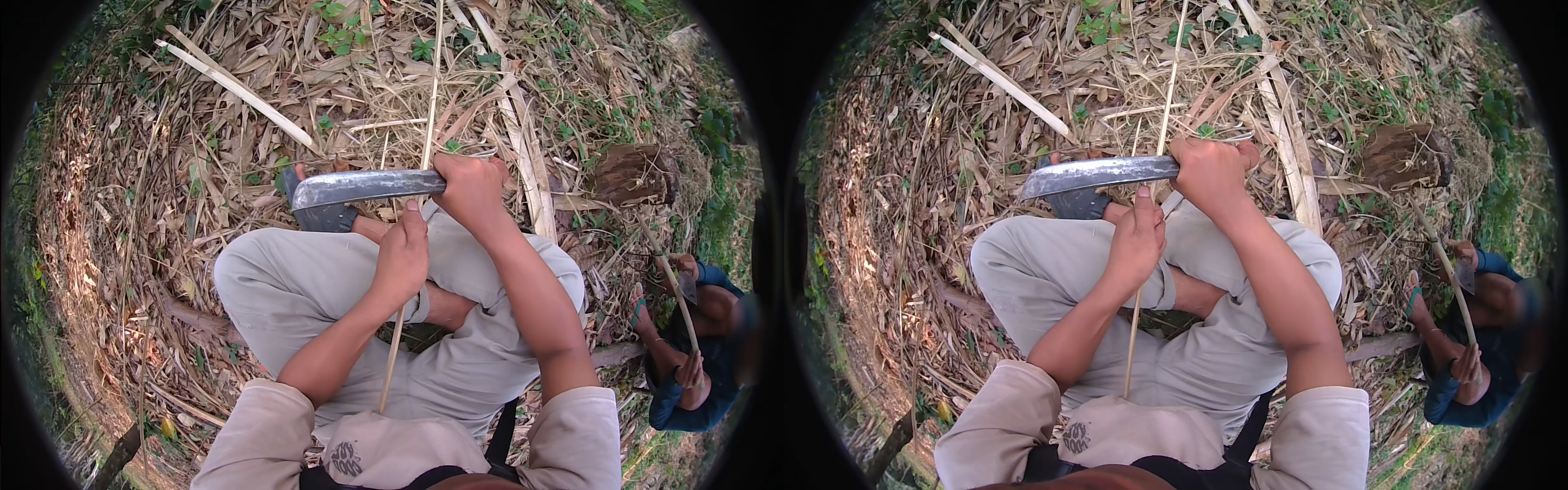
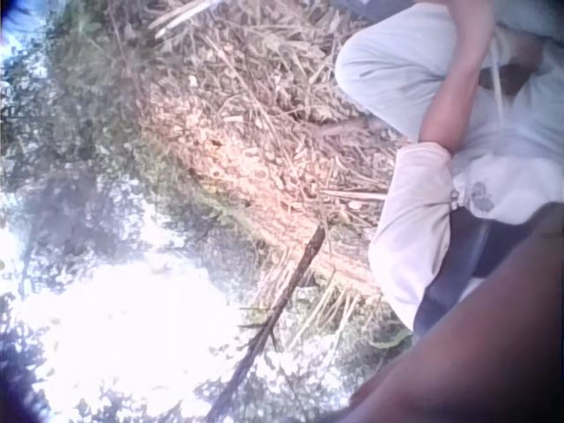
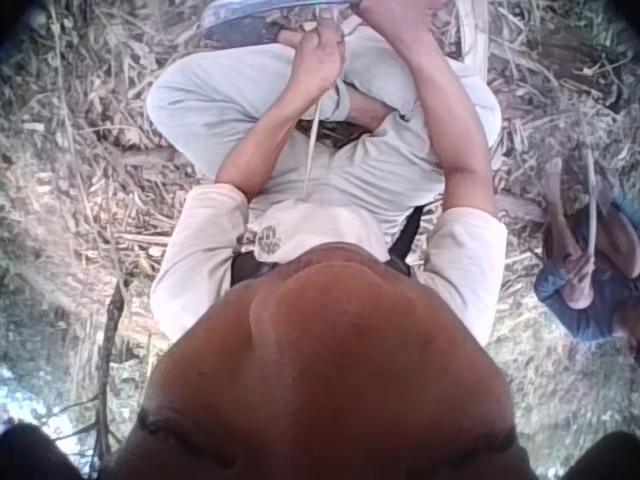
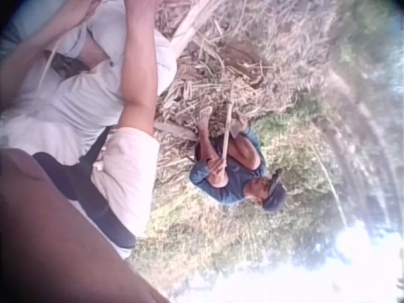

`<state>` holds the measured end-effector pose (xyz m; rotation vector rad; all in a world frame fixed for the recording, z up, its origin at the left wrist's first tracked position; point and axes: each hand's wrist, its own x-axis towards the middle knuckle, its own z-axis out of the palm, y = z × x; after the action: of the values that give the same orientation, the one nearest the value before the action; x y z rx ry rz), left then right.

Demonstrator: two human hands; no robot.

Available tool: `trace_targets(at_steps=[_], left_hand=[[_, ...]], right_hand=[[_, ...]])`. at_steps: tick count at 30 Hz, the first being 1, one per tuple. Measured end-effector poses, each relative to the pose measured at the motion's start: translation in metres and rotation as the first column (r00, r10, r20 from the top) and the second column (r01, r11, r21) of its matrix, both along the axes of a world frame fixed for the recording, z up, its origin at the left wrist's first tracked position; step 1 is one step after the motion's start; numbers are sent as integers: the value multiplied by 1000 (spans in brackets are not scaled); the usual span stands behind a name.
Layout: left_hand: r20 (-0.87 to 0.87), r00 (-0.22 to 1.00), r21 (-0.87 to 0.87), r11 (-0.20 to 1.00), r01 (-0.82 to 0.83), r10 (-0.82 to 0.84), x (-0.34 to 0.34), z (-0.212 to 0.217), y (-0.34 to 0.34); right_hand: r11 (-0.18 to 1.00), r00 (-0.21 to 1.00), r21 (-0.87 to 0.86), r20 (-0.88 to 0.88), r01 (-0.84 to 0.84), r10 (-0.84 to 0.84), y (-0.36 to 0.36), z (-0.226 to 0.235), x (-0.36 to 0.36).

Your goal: The person sits on the ground and uses a large knife to shave and split a long piece of bamboo. They repeatedly scrape the surface to remove the outer layer and then split the bamboo into thinner strips.

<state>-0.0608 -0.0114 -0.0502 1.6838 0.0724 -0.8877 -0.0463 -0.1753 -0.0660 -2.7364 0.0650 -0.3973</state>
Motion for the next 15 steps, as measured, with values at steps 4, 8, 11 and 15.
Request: trace_targets(at_steps=[4, 8, 11, 15], left_hand=[[179, 981, 97, 994, 52, -69, -1, 7, -3], [71, 987, 13, 989, 147, -147, -19, 4, -1], [-10, 997, -8, 997, 79, -79, -11, 7, 0], [99, 995, 17, 1000, 9, -11, -4, -7, 3]], right_hand=[[999, 994, -52, 112, 7, -1, -11, -3, 6], [920, 916, -74, -91, 385, -390, -37, 5, 20], [961, 958, -55, -74, 273, -276, -50, 13, 22], [1000, 999, -24, -41, 17, -18, 2, 7, 3]])
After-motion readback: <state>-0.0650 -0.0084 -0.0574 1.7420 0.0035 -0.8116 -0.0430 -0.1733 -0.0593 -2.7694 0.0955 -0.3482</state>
